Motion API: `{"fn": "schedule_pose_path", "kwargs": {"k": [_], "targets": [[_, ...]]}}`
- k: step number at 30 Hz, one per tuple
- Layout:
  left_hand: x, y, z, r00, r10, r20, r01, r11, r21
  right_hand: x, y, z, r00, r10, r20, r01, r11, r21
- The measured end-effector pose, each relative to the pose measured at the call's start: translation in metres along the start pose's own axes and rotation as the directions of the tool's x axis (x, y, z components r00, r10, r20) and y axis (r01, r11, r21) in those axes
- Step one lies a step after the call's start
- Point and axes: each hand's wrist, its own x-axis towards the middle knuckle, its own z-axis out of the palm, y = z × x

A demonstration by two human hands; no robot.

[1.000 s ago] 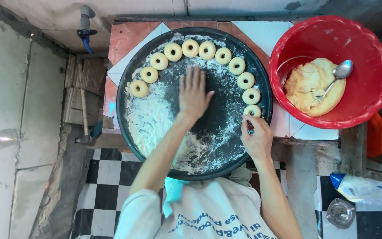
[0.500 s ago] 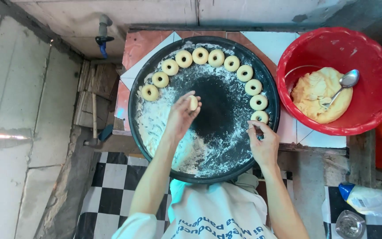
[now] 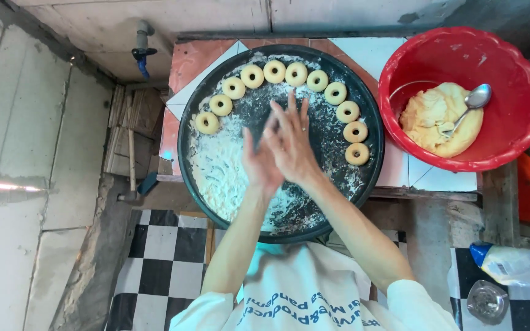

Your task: Rolling small pieces of dough into balls and placing them on a floured tray to make donuts.

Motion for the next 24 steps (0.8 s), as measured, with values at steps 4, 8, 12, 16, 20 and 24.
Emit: {"fn": "schedule_pose_path", "kwargs": {"k": [4, 8, 12, 16, 20, 24], "targets": [[-0.020, 0.006, 0.003, 0.884, 0.163, 0.438, -0.248, 0.958, 0.143, -0.010, 0.000, 0.026, 0.991, -0.128, 0.040, 0.131, 0.988, -0.078], [-0.026, 0.003, 0.024, 0.976, 0.005, 0.220, -0.020, 0.998, 0.064, -0.021, 0.016, 0.027, 0.976, -0.195, 0.098, 0.211, 0.957, -0.201], [-0.020, 0.035, 0.024, 0.994, 0.025, 0.106, -0.039, 0.991, 0.131, -0.024, 0.035, 0.011, 0.987, 0.045, 0.153, 0.016, 0.925, -0.379], [-0.003, 0.017, 0.000, 0.964, -0.045, 0.260, 0.068, 0.994, -0.081, -0.013, 0.013, 0.017, 0.984, -0.010, 0.177, 0.085, 0.902, -0.423], [-0.016, 0.022, 0.012, 0.960, -0.086, 0.268, 0.071, 0.995, 0.066, -0.004, 0.035, 0.002, 0.981, -0.022, 0.193, 0.113, 0.873, -0.475], [0.003, 0.030, -0.001, 0.961, -0.001, 0.278, 0.033, 0.993, -0.110, -0.022, 0.021, 0.009, 0.956, -0.005, 0.293, 0.144, 0.877, -0.458]]}}
